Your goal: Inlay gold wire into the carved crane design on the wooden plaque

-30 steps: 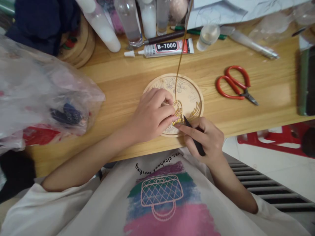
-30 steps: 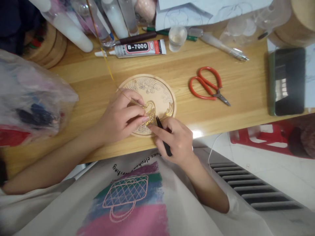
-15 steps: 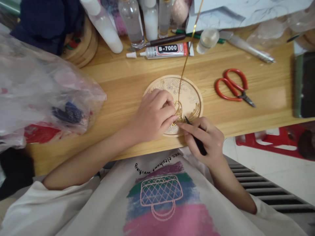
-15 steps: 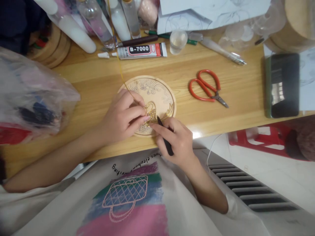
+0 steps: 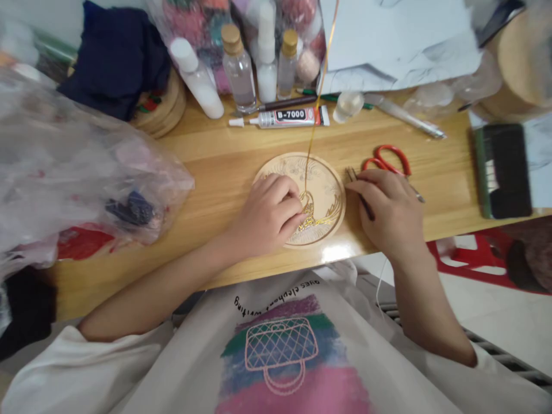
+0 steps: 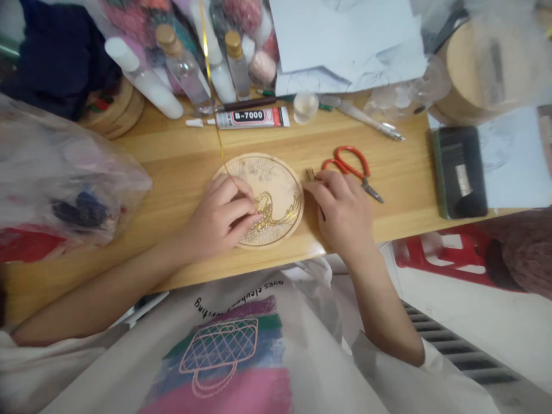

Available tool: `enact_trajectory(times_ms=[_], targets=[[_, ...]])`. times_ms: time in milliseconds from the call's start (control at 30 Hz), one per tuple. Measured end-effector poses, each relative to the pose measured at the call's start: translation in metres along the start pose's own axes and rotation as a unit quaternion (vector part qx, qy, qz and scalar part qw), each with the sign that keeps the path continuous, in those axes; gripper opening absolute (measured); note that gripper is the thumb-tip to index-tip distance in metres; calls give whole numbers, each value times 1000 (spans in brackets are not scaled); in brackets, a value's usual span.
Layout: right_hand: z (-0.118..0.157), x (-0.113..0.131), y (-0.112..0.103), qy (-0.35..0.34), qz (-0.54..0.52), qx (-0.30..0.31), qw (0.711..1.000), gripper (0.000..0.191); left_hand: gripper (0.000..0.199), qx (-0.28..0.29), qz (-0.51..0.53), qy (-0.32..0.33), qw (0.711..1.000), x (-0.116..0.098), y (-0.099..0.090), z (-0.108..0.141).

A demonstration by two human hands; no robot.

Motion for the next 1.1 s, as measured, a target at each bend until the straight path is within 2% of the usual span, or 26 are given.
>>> enact_trajectory(times_ms=[100, 167, 267, 333, 467, 600, 667, 800, 900, 1100], targets=[[-3, -6, 1, 0, -7, 17, 1000, 35, 19, -8, -1, 5, 1000, -1, -1, 1], [-6, -15, -2, 18, -22, 0, 1000, 38, 18, -13, 2, 11, 1000, -2, -2, 1], [-13, -32, -10, 57, -23, -36, 997, 27, 19, -14, 6, 12, 1000, -2, -1, 2], [-19, -39, -14, 67, -6, -35, 997, 18, 21, -16, 7, 14, 1000, -2, 0, 3], [-25, -34, -16, 7, 25, 27, 999, 16, 22, -16, 4, 11, 1000, -1, 1, 4], [-20, -25, -12, -40, 49, 96, 993, 23, 23, -23, -4, 19, 1000, 0, 1, 4], [-18, -28, -11, -11, 57, 107, 993, 20, 22, -29, -3, 27, 999, 0, 0, 4], [-18, -45, -10, 122, 81, 135, 980, 18, 21, -34, 2, 30, 999, 1, 1, 4], [-21, -48, -7, 156, 79, 174, 969, 22, 20, -39, 4, 33, 999, 2, 1, 4], [-28, -50, -8, 235, 66, 165, 956, 32, 19, -43, 5, 40, 998, 3, 1, 3]])
Point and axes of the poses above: each hand's wrist, its own z-axis away from the middle knuckle, its own y-axis out of the palm, x = y × z, the point moved 4 cm from there along -z, towards the middle knuckle, and after that the axes turned 4 degrees about z, right-handed, at the moved point
